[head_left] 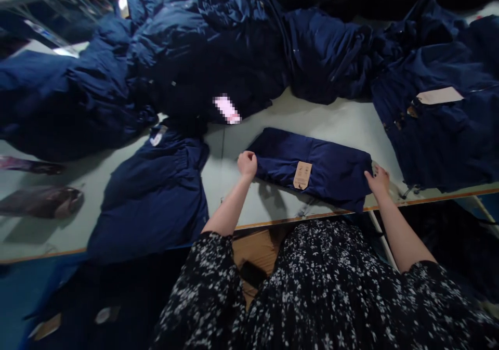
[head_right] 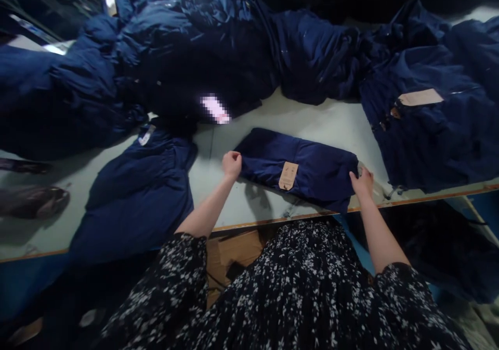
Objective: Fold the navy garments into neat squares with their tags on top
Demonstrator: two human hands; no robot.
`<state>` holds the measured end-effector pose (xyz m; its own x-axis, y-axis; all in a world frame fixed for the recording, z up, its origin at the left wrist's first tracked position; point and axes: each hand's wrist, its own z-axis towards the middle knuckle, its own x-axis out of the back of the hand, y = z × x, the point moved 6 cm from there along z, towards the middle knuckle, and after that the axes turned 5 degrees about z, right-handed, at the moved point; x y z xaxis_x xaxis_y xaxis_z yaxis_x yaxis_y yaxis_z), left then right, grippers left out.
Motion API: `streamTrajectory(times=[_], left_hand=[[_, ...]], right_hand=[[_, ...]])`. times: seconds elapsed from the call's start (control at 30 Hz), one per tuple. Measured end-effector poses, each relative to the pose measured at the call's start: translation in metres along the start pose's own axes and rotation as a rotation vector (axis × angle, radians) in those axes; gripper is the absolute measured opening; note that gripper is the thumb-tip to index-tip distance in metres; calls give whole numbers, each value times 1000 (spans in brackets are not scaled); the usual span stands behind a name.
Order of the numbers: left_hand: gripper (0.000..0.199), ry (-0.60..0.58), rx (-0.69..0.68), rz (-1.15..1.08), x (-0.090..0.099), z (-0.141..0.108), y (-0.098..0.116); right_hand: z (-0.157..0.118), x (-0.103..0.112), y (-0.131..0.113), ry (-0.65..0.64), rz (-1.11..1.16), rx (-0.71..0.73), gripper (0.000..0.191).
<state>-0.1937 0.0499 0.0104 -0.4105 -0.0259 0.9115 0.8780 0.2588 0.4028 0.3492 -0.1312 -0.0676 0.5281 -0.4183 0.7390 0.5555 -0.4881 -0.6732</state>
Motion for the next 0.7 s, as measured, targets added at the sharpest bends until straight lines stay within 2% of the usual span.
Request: streamTrajectory(times=[0.03, 0.1, 0.17, 0.27, 0.37, 0.47, 0.53, 0.6, 0.7], left_hand=[[24, 34, -46, 65, 5, 19, 6], [30, 11, -79, 166, 4, 50, 15], [40, -99, -79, 196, -7, 73, 20], [56, -264, -87, 171, -25, 92, 25], [63, -327, 3, 155, -33, 103, 20], [52, -417, 186, 73, -35, 107, 9], [43, -472, 249, 22, -35, 106, 4], [39, -516, 242, -16, -33, 103, 1], [36, -580, 170, -165, -30, 92, 1]], right_hand=[[5, -3, 7, -25, 18, -74, 58], [14, -5, 17, -54, 40, -191, 60], [19, -4, 23, -73, 34, -268, 62], [23, -3, 25, -131, 28, -346, 58], [21, -9, 18, -239, 137, -423, 49], [13, -22, 2, -394, 378, -498, 43], [8, -28, -12, -487, 514, -535, 39], [4, -30, -25, -539, 574, -564, 38], [1, -25, -38, -530, 604, -560, 40]])
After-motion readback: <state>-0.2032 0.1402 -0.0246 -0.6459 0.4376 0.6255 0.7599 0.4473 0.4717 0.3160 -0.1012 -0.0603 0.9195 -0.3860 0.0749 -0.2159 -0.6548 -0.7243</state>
